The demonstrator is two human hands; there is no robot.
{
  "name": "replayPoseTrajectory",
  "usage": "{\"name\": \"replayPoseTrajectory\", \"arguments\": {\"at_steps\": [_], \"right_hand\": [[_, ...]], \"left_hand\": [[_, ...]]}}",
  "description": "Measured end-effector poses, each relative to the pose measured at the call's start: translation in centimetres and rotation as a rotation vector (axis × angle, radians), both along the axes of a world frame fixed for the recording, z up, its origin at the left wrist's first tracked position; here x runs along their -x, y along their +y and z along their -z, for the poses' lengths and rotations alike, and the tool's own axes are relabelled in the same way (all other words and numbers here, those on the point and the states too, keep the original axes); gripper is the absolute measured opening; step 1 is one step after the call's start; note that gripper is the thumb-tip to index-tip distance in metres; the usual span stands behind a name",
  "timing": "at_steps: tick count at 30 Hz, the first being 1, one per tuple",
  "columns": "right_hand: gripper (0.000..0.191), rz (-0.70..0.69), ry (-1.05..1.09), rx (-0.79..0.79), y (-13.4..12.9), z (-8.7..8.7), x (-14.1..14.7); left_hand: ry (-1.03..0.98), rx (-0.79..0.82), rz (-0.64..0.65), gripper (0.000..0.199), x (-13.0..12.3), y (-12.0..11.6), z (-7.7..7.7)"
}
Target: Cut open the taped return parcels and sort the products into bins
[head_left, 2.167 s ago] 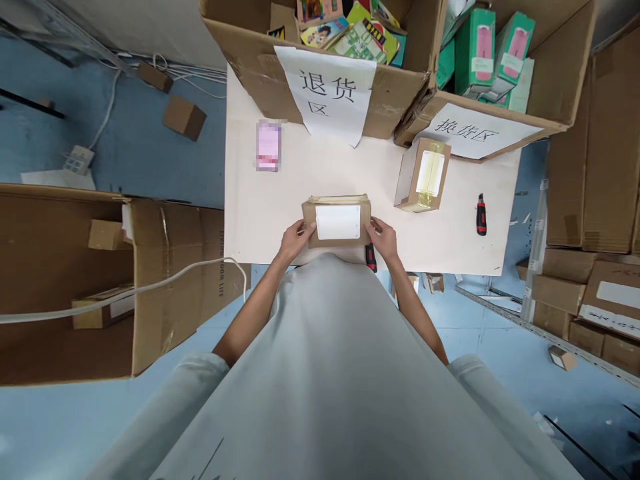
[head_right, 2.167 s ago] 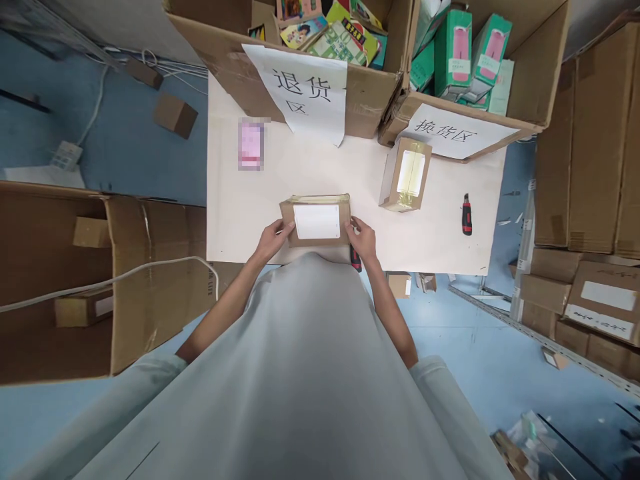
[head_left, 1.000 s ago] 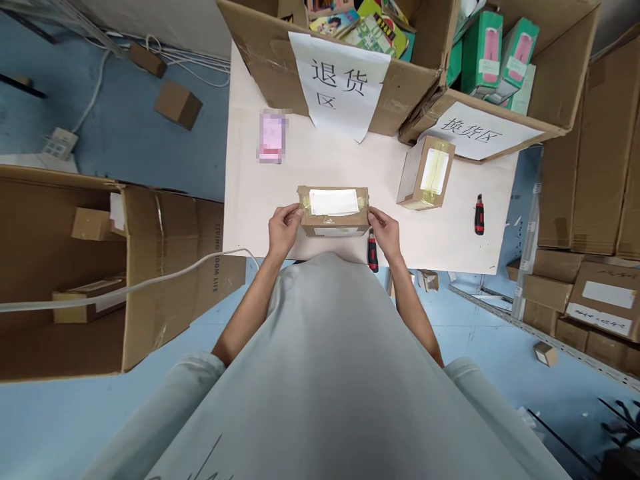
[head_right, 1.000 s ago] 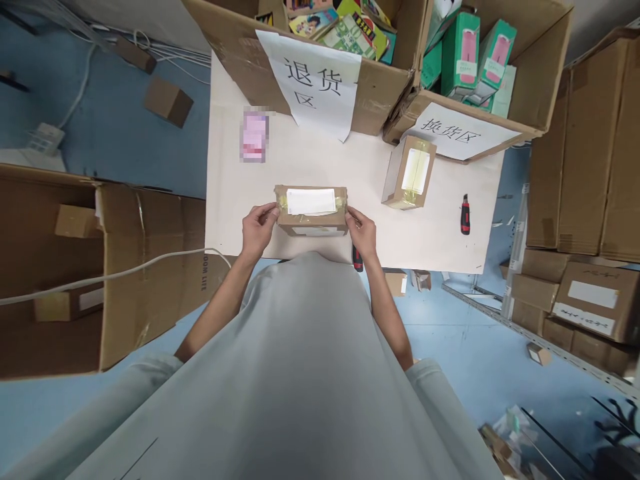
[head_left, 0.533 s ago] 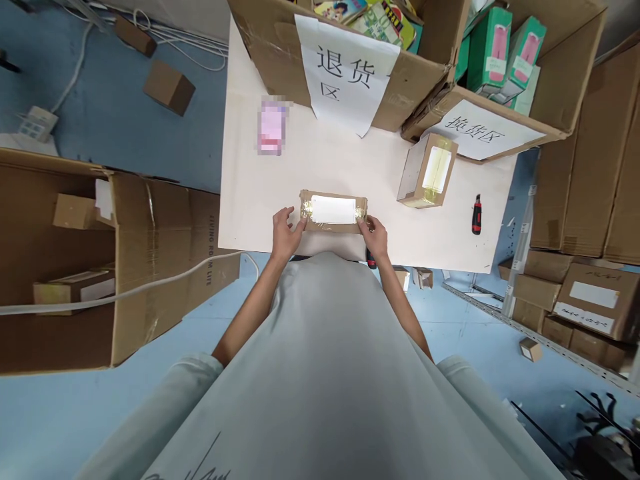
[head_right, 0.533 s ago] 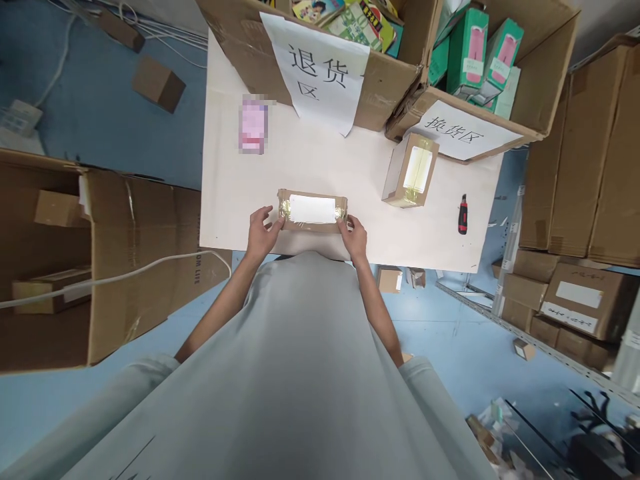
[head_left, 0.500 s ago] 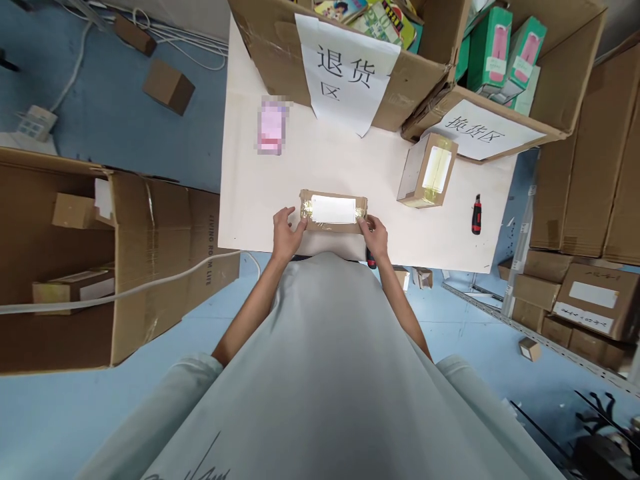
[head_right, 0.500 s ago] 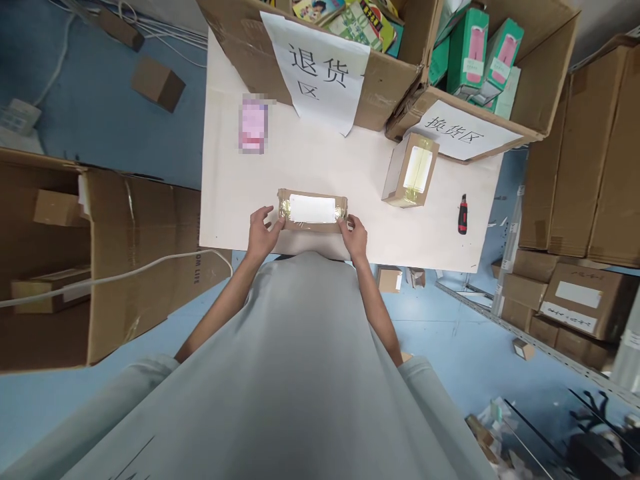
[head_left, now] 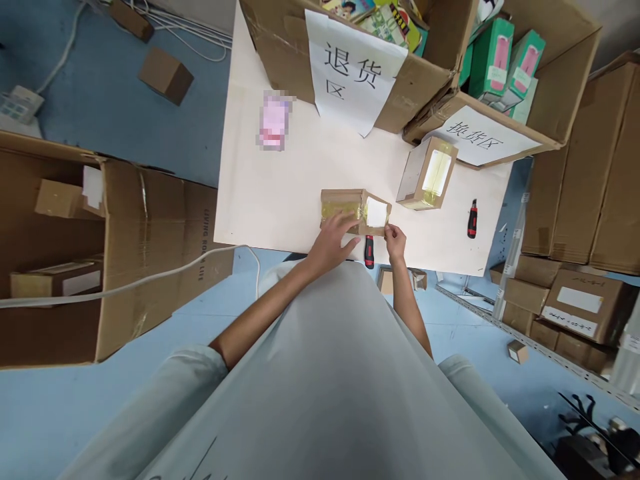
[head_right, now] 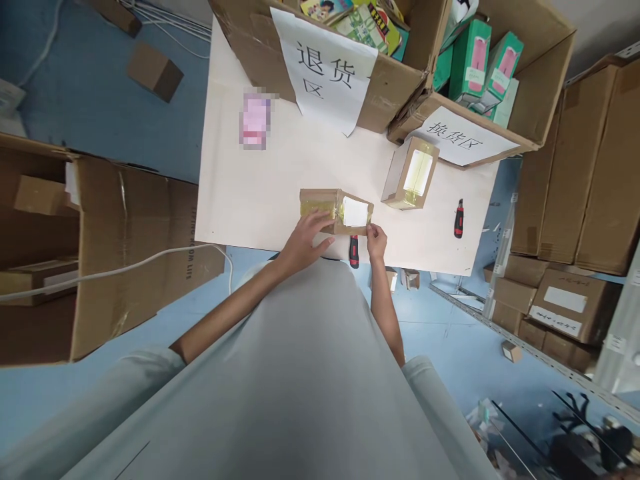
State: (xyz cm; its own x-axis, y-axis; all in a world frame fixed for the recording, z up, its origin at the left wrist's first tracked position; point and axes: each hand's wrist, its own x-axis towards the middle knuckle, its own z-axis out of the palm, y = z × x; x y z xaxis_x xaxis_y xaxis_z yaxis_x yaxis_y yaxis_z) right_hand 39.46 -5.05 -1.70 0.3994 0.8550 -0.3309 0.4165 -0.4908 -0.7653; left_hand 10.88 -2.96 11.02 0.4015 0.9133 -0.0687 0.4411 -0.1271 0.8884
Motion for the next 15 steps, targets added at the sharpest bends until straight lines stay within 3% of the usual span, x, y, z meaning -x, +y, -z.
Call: {"name": "replayPoseTrajectory", "arguments": {"at_steps": [3, 6, 11, 15], "right_hand": [[0.058, 0.082, 0.072, 0.054, 0.2, -0.2, 0.4], [0.060, 0.063, 0.133, 0.051, 0.6, -0.9, 1.6], [0.057, -0.056, 0.069, 0.030, 1.6, -3.1, 5.0], [0.053, -0.161, -0.064, 0.005, 1.9, -6.0, 9.1]], "left_hand": [[0.026, 0.021, -0.021, 0.047, 0.5, 0.0, 0.3], [0.059, 0.057, -0.125, 0.047, 1.6, 0.0, 1.2], [0.133, 0.080, -0.336, 0.040, 4.1, 0.6, 4.3], [0.135, 0.135, -0.420, 0.028, 7.0, 1.6, 6.9]]}}
